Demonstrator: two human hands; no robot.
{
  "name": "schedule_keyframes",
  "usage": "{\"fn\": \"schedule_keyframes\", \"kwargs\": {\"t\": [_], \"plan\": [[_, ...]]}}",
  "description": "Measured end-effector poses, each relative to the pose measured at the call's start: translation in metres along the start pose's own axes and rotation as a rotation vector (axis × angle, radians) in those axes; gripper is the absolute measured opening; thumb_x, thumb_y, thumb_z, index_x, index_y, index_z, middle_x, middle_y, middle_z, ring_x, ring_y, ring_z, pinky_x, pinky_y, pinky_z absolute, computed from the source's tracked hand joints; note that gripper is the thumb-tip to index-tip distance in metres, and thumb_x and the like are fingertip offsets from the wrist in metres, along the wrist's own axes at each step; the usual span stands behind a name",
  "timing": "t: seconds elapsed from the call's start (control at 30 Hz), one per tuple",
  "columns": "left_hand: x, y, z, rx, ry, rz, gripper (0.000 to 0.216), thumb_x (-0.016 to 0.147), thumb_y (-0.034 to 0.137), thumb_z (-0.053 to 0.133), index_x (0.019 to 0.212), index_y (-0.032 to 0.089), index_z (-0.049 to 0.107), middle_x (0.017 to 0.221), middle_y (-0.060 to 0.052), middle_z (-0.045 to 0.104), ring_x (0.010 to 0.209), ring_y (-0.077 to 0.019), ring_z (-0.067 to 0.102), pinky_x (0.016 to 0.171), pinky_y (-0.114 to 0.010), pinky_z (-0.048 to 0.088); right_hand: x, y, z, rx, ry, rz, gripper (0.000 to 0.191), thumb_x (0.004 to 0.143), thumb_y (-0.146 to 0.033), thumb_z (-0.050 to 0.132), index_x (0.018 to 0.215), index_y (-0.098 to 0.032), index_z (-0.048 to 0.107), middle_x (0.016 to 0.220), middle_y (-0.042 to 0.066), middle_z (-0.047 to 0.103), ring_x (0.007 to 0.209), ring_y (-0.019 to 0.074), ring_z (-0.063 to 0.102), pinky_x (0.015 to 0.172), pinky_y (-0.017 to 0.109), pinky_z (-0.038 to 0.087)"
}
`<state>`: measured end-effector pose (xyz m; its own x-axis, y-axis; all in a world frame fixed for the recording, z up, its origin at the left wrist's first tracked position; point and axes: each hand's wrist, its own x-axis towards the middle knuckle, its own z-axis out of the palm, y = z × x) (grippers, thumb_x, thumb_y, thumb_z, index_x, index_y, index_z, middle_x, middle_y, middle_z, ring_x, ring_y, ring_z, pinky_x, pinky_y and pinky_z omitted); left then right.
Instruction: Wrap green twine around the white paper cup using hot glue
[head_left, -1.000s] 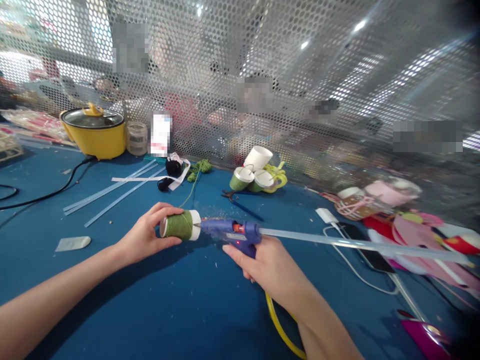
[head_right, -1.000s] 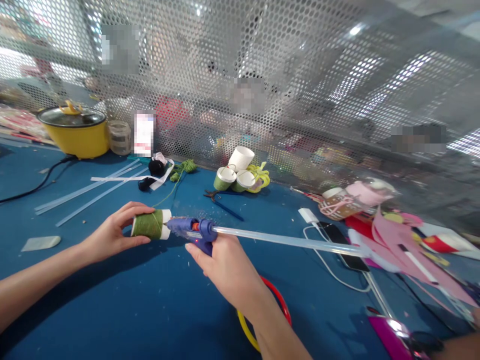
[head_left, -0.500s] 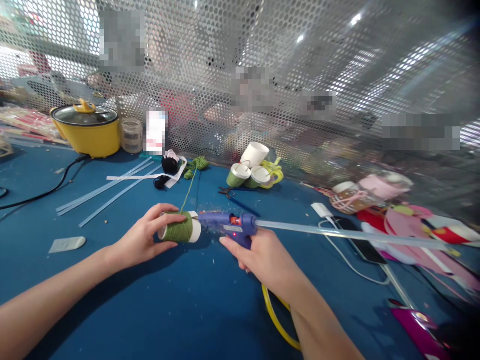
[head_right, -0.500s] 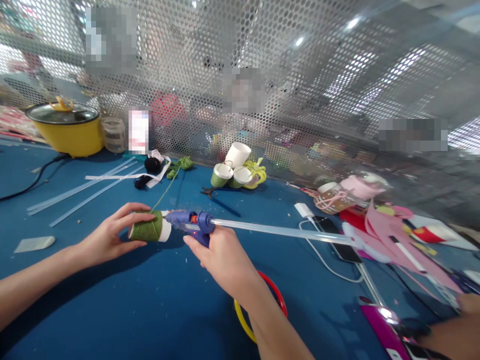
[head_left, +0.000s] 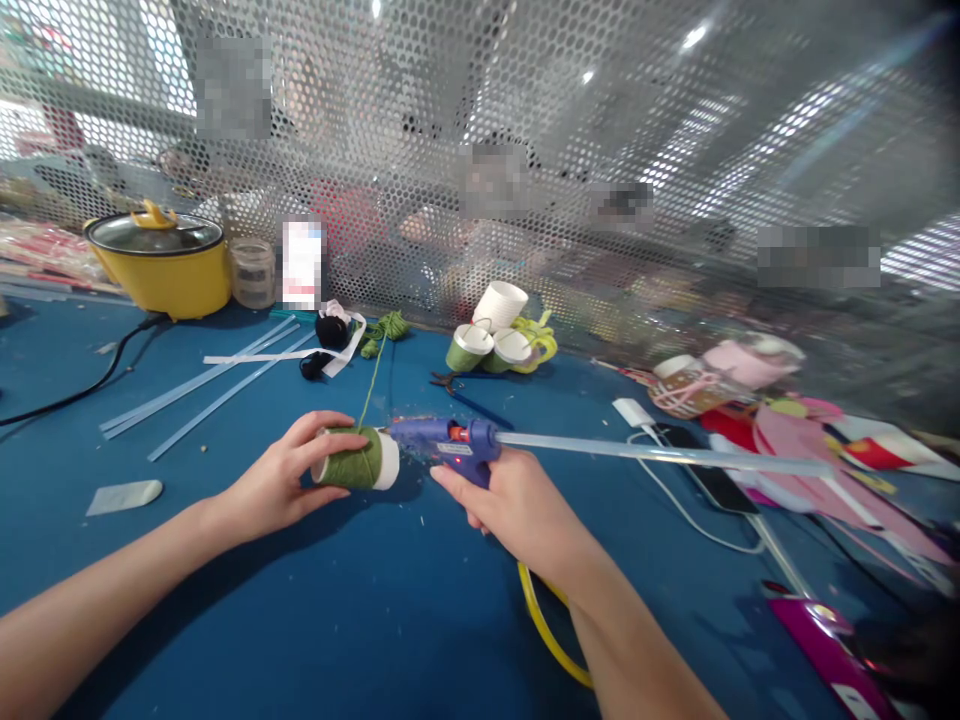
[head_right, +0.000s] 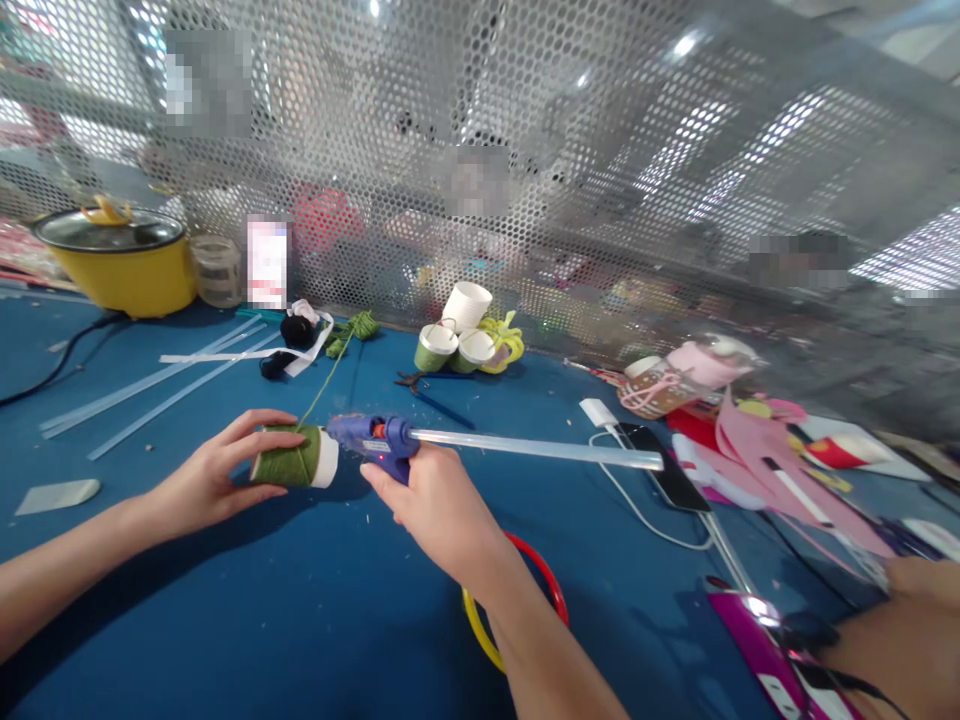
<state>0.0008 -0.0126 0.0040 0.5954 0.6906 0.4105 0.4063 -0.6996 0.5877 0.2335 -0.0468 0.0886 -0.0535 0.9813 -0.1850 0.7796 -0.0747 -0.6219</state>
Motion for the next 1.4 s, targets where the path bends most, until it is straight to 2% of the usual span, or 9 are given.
{"fn": "schedule_keyframes", "kwargs": {"t": [0.23,0.43,0.83,1.03,1.27,1.4], "plan": [[0.002,-0.001,-0.002,-0.055,0.051,-0.051,0.04,0.081,0.021,0.058,0.119,0.024,0.044,0.119,-0.009,0.043,0.111,-0.0241,0.046,0.093,-0.041,0.042,-0.003,-0.001,0.0,-0.014,0.025,0.003,0.022,0.077,-0.037,0.051,0.066,-0.019,0.057,0.038,-0.004,0.05,0.035,0.0121,0.05,0.04,0.022,0.04],[0.003,-0.003,-0.002,-0.093,0.075,-0.065,0.042,0.079,0.022,0.061,0.118,0.024,0.046,0.117,-0.009,0.045,0.109,-0.0239,0.048,0.093,-0.04,0.042,-0.005,-0.002,0.0,-0.014,0.0,-0.009,0.02,0.077,-0.036,0.052,0.07,-0.019,0.058,0.038,-0.005,0.051,0.033,0.0116,0.05,0.039,0.021,0.041],[0.003,-0.007,0.004,-0.324,0.137,-0.26,0.044,0.073,0.03,0.067,0.114,0.025,0.051,0.109,-0.006,0.05,0.099,-0.0224,0.055,0.083,-0.039,0.05,-0.008,-0.001,-0.001,-0.036,-0.006,-0.075,0.02,0.077,-0.036,0.053,0.07,-0.018,0.06,0.039,-0.004,0.052,0.035,0.0123,0.051,0.041,0.022,0.041],[0.004,-0.006,0.004,-0.416,0.152,-0.322,0.044,0.071,0.031,0.067,0.112,0.023,0.052,0.107,-0.005,0.051,0.095,-0.0213,0.057,0.084,-0.04,0.05,-0.01,-0.002,-0.001,-0.091,-0.002,-0.099,0.02,0.078,-0.034,0.052,0.079,-0.018,0.063,0.038,-0.005,0.052,0.037,0.0138,0.052,0.045,0.024,0.042],[0.002,-0.006,0.005,-0.431,0.142,-0.343,0.045,0.071,0.033,0.067,0.112,0.023,0.051,0.107,-0.006,0.053,0.096,-0.0223,0.058,0.082,-0.042,0.051,-0.013,-0.005,-0.001,-0.106,0.004,-0.097,0.021,0.079,-0.035,0.051,0.079,-0.019,0.064,0.041,-0.004,0.053,0.039,0.0154,0.053,0.045,0.025,0.042],[0.002,-0.007,0.005,-0.396,0.138,-0.307,0.045,0.073,0.032,0.066,0.113,0.023,0.05,0.108,-0.006,0.052,0.096,-0.0224,0.058,0.081,-0.041,0.051,-0.014,-0.004,-0.002,-0.076,0.002,-0.105,0.02,0.077,-0.036,0.052,0.075,-0.02,0.064,0.041,-0.004,0.052,0.038,0.0152,0.052,0.042,0.024,0.04]]}}
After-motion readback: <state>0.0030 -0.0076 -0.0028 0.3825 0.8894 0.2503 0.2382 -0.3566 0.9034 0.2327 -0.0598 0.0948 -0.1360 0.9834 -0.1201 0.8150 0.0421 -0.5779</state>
